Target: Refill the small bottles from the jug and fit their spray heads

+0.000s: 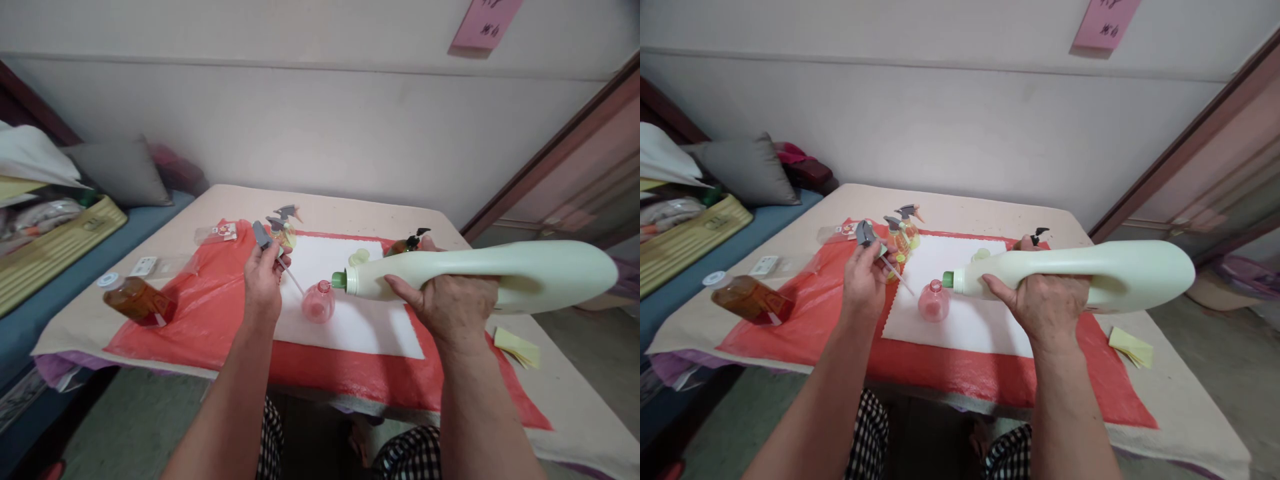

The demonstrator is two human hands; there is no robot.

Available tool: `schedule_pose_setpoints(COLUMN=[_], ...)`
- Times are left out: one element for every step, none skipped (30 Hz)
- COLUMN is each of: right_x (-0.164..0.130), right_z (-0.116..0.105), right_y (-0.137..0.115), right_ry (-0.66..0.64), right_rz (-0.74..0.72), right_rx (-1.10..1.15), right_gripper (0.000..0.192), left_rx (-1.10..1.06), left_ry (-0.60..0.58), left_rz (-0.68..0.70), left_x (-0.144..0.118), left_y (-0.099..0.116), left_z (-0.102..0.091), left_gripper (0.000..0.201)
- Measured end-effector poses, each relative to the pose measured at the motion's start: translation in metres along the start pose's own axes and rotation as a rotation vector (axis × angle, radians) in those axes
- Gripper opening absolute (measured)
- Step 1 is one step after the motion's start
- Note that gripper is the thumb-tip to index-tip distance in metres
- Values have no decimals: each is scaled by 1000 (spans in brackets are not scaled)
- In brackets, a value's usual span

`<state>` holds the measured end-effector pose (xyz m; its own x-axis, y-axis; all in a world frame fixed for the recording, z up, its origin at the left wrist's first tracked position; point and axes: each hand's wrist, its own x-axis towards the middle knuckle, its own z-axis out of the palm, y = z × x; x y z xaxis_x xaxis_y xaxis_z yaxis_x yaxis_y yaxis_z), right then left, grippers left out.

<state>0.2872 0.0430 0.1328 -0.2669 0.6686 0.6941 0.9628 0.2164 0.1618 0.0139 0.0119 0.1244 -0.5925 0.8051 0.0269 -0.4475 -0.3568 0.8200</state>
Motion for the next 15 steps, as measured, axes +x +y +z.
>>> schedule_pose_setpoints(right_x=[0, 0, 0, 0, 0, 1, 1, 1, 0, 0, 0, 0, -1, -1, -1], right_z=[0, 0, -1, -1, -1, -1, -1, 0, 1, 2, 4, 5, 6, 6, 7], right_y=[0, 0, 0, 0, 0, -1, -1, 0, 0, 0, 1, 1, 2, 2, 2], right_ry=[-2, -3, -6, -8, -8, -4, 5, 20, 40, 61, 80, 94, 100, 97, 90], right_rz=[2, 5, 7, 6, 2, -1, -3, -6, -8, -13, -17, -22, -25, -25, -23], right_rx=[-10, -19, -25, -27, -25, -22, -16, -8, 1, 10, 17, 21, 23, 26, 31], right_gripper=[90, 90, 90, 89, 88, 88, 87, 87, 88, 89, 89, 89, 89, 88, 88], left_rx=[-1, -2, -2, -2, -3, -5, -7, -8, -8, -7, -6, -7, -9, -12, -14], left_ry=[-1, -2, -3, -2, 0, 3, 7, 9, 10, 9, 7, 7, 7, 9, 11], left_rz=[1, 1, 1, 0, -1, -3, -5, -7, -8, -8, -6, -5, -4, -6, -7], left_x=[0, 0, 0, 0, 0, 0, 1, 1, 1, 1, 1, 1, 1, 1, 1], left_y=[0, 0, -1, -1, -1, -1, -1, -1, -1, -1, -1, -1, -1, -1, -1], left_z=[0, 0, 0, 0, 0, 0, 0, 0, 0, 0, 0, 0, 0, 0, 0], left_gripper=[22, 23, 23, 23, 23, 23, 23, 23, 24, 24, 24, 24, 24, 23, 21])
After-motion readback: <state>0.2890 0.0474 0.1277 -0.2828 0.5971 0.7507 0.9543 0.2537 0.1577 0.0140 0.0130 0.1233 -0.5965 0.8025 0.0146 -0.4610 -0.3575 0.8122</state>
